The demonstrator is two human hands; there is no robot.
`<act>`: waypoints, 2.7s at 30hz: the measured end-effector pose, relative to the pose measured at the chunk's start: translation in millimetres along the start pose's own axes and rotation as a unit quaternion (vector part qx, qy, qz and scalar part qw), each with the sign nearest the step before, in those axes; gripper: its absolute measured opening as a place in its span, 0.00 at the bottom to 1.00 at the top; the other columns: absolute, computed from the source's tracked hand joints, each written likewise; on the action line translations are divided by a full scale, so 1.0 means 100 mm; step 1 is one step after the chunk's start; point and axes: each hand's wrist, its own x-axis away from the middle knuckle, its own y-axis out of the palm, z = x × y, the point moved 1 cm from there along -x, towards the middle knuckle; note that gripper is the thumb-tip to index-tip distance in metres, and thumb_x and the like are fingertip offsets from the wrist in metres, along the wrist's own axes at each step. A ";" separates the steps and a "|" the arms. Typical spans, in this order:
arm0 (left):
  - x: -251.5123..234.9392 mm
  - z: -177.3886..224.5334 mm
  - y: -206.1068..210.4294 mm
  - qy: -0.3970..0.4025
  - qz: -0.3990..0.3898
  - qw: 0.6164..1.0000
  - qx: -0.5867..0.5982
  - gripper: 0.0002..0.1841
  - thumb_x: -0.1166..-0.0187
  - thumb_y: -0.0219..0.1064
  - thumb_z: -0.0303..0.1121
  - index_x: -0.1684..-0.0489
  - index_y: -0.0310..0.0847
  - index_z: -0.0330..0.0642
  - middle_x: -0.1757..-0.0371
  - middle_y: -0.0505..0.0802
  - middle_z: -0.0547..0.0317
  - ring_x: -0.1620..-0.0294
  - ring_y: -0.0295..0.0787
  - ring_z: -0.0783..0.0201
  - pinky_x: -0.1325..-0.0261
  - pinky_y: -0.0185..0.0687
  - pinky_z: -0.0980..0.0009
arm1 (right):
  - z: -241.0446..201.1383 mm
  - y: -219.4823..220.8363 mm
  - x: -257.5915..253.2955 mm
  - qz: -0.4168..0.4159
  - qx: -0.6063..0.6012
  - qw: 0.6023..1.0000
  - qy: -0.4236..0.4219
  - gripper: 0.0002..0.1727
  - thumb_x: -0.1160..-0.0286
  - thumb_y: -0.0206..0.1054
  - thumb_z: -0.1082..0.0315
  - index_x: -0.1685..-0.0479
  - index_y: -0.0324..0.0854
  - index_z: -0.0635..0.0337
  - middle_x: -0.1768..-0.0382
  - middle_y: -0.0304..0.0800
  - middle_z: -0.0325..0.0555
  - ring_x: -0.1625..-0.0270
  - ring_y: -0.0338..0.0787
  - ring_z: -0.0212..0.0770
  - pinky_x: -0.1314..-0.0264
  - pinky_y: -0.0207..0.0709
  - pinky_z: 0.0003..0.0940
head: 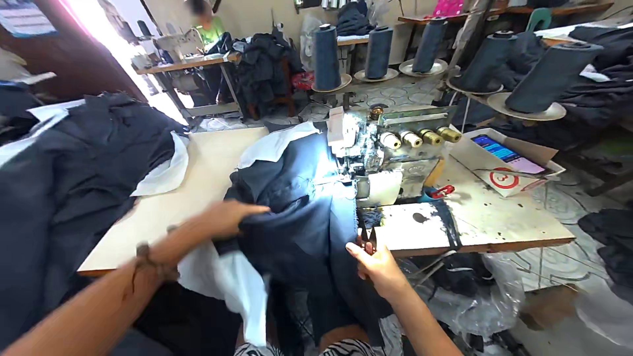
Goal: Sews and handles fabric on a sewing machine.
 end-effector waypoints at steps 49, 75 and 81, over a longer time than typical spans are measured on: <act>2.17 0.38 1.02 -0.079 0.420 0.903 0.042 0.13 0.33 0.68 0.22 0.52 0.84 0.22 0.47 0.85 0.17 0.46 0.84 0.18 0.50 0.77 0.25 | 0.72 0.72 1.60 -0.171 -0.124 0.971 0.115 0.01 0.22 0.62 0.70 0.60 0.77 0.53 0.87 0.73 0.24 0.86 0.72 0.21 0.79 0.71 0.21; 1.78 1.94 2.04 0.381 0.045 0.872 0.304 0.34 0.38 0.72 0.24 0.23 0.77 0.37 0.55 0.92 0.46 0.65 0.93 0.53 0.68 0.89 0.56 | 0.76 -0.11 2.00 -0.045 0.143 0.982 -0.117 0.14 0.15 0.61 0.64 0.64 0.83 0.64 0.77 0.84 0.32 0.76 0.81 0.15 0.71 0.78 0.13; 1.41 1.79 1.69 0.448 -0.131 0.823 0.323 0.29 0.27 0.73 0.27 0.23 0.77 0.31 0.43 0.92 0.35 0.43 0.92 0.42 0.38 0.85 0.46 | 0.81 -0.17 1.97 -0.042 0.130 0.986 -0.093 0.10 0.18 0.62 0.70 0.65 0.84 0.68 0.77 0.85 0.35 0.75 0.82 0.17 0.69 0.78 0.15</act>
